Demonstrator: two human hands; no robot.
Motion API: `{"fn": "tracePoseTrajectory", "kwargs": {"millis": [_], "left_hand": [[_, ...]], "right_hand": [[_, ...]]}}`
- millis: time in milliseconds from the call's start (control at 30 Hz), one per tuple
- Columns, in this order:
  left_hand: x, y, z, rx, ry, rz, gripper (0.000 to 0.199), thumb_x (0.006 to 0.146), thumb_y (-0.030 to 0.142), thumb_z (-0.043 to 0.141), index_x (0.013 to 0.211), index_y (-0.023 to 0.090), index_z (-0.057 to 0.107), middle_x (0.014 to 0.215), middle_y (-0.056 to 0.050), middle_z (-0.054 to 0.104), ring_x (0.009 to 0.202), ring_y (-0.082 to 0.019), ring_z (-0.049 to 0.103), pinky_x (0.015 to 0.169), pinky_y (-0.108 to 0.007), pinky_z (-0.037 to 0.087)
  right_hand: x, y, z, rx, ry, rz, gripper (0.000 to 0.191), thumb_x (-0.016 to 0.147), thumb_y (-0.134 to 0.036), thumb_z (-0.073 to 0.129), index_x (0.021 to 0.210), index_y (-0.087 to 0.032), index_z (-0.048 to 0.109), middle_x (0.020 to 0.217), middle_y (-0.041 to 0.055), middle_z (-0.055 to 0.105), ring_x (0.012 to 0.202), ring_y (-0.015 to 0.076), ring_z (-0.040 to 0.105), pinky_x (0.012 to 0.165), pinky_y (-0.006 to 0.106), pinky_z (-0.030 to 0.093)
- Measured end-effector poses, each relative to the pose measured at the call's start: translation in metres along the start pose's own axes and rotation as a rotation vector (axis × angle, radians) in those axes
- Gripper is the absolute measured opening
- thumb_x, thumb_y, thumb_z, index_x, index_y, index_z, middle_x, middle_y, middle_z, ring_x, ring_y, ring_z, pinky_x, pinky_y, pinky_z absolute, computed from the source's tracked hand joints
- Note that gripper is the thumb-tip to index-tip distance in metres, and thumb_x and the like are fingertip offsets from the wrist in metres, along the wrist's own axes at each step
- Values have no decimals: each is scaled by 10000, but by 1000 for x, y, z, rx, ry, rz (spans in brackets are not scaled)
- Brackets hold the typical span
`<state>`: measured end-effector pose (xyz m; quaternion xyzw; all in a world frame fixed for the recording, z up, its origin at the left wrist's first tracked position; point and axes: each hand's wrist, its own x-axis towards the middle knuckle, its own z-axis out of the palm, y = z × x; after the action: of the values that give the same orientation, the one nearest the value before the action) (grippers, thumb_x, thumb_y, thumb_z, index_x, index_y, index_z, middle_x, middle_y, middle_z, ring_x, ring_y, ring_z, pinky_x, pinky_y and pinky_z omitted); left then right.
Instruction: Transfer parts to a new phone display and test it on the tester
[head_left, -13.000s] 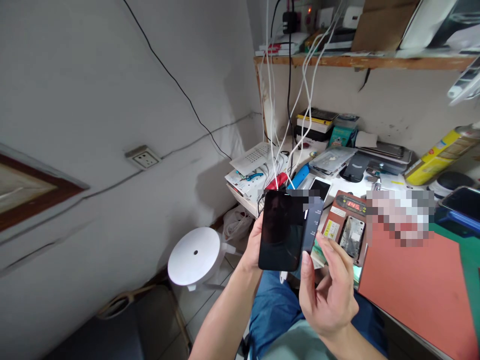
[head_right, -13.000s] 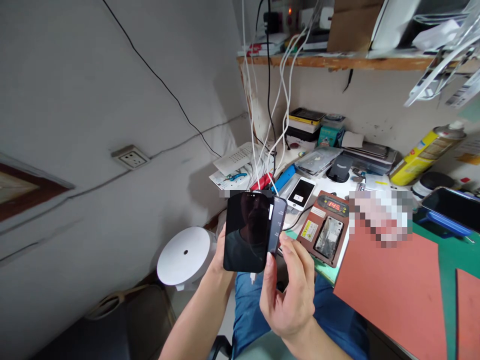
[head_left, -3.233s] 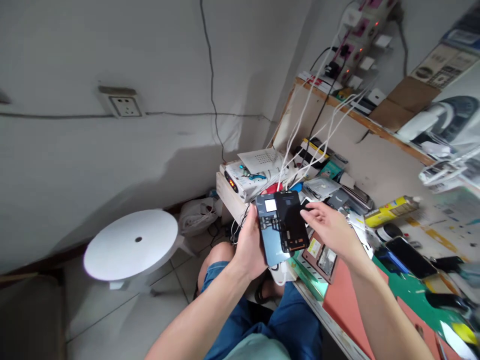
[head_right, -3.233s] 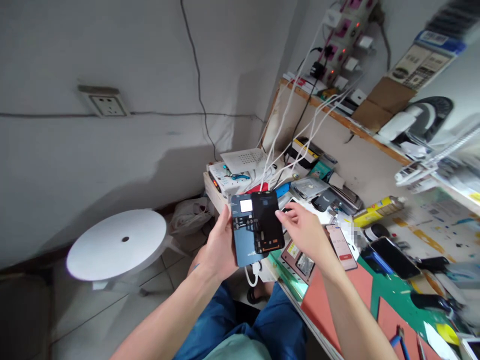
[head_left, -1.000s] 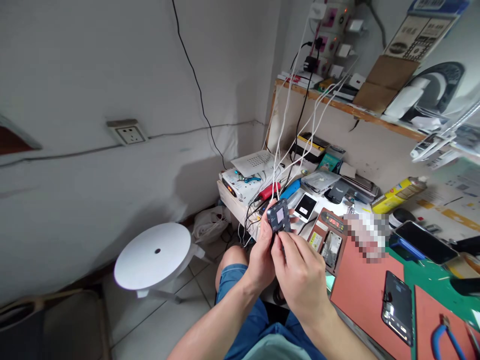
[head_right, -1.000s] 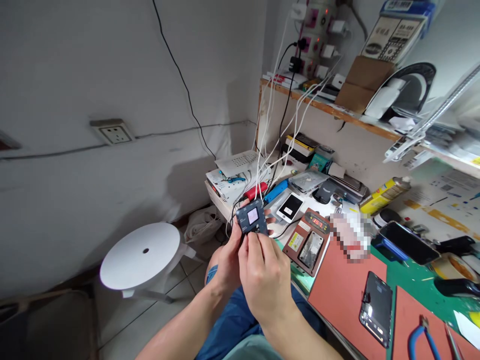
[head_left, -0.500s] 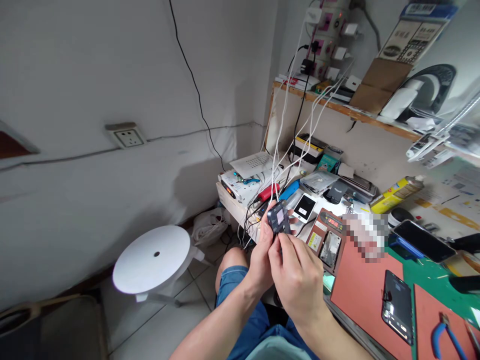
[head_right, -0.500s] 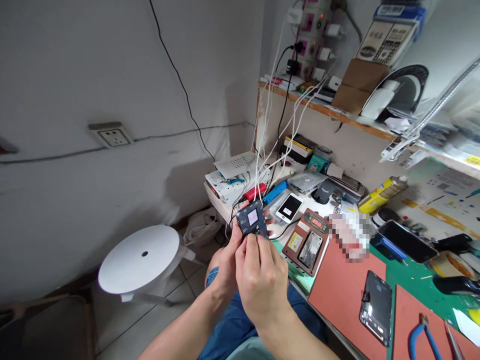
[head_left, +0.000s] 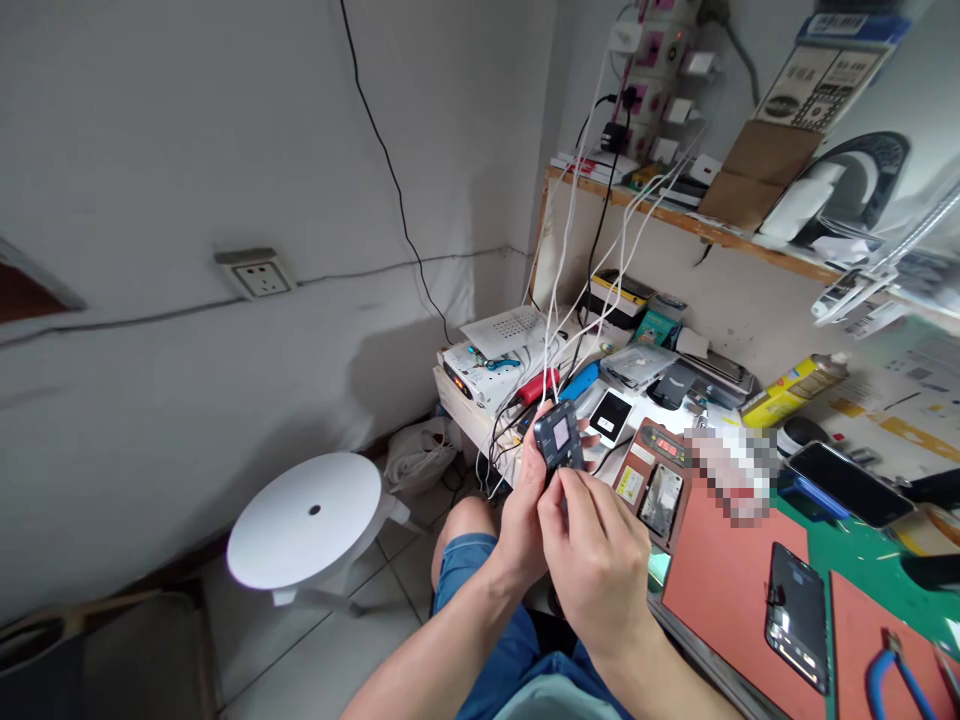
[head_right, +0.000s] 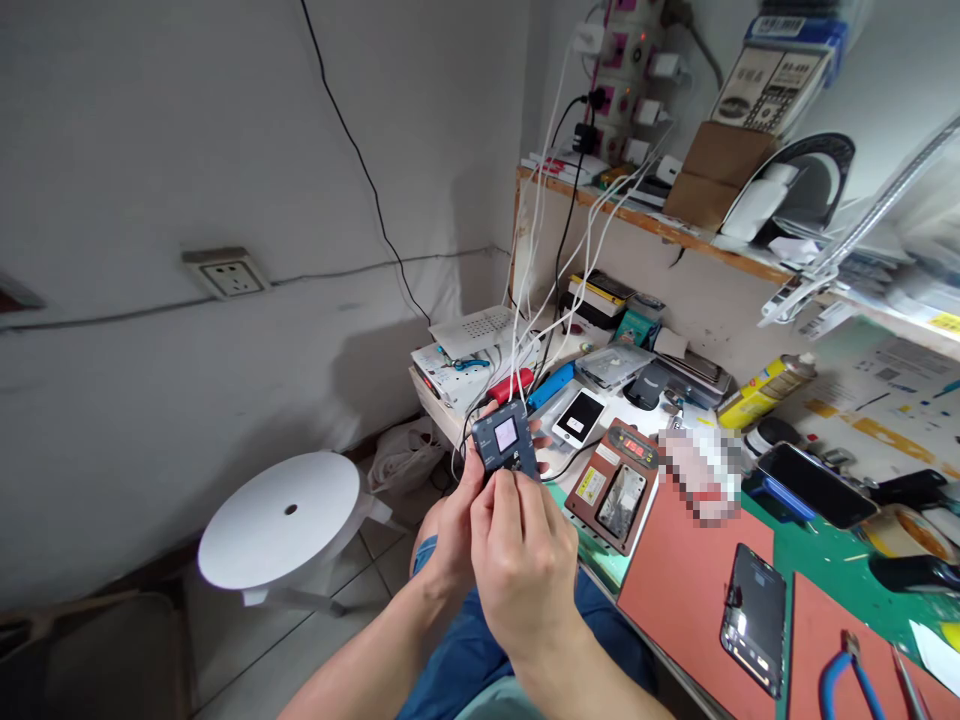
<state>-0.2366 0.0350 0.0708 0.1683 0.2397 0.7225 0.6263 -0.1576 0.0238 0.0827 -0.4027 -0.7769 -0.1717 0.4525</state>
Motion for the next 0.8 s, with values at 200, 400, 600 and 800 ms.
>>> {"fn": "tracePoseTrajectory", "kwargs": {"millis": [200,400,600,800], "left_hand": [[0,-3,-4,-67,-47,-32,812,927,638,759,1637,363,477,1430,-76,742,1300,-335,709,1133,-475,547],[-1,-2,-7,-14,21,-106,761,923,714,715,1559,315,594,1320,-97,797,1261,-355,736,1088,-512,583],[1,2,-8,-21,22,-102,714,916,720,718,1491,300,667,1324,-101,800,1275,-362,732,1108,-538,573],[3,1,-14,-12,24,-110,702,887,724,757,1394,239,738,1322,-128,799,1268,-359,734,1093,-519,587]], "right_hand": [[-6,5,-8,68,24,39,106,1029,-88,668,1109,-114,733,952,92,814,817,196,787,759,298,594],[-12,30,-10,338,-75,416,200,1033,-323,705,1173,-186,746,1076,109,790,918,217,769,792,335,652],[-22,50,-1,945,-401,910,493,994,-541,724,1360,-211,708,1202,115,802,1011,247,775,889,396,661],[-28,47,2,1200,-405,1030,438,973,-528,763,1300,-236,756,1238,74,802,1068,249,752,948,382,627]]}}
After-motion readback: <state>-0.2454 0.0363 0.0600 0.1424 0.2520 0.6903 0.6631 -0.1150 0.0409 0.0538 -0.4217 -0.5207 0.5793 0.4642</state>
